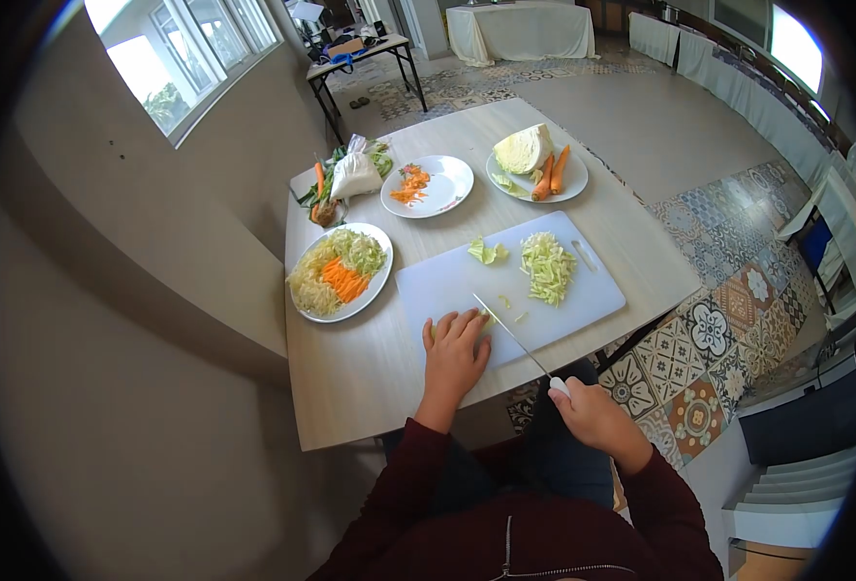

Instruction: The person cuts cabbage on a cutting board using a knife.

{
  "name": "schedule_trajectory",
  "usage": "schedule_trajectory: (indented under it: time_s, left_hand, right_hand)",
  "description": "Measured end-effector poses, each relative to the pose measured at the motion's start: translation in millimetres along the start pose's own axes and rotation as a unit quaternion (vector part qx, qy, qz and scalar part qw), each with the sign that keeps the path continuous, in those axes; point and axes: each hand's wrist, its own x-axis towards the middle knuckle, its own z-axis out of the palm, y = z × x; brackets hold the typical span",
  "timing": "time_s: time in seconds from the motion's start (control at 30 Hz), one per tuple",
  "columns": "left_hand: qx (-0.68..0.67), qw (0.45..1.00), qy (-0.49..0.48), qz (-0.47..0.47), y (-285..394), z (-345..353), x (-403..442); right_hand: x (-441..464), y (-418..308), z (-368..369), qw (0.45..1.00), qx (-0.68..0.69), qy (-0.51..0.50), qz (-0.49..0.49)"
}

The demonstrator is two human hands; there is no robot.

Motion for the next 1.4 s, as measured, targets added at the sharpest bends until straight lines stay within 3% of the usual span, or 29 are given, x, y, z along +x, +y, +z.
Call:
schedule_trajectory:
  time_s: [0.4, 0.9, 1.4]
  left_hand:
    - [0.002, 1.000, 0.002, 0.001, -1.7, 2.2, -0.8]
    - [-0.003, 1.000, 0.008, 0.000, -1.1, 2.6, -1.4]
    - [-0.009, 1.000, 0.007, -0.001, -2.6, 2.9, -2.0]
  right_hand:
    - [-14.8, -9.1, -0.7, 0.998, -0.038, -0.020, 0.041]
    - [45.8, -11.9, 18.6, 0.999, -0.037, -0.003, -0.006]
    - [-21.5, 1.2, -14.3, 0.997, -0.076, -0.030, 0.013]
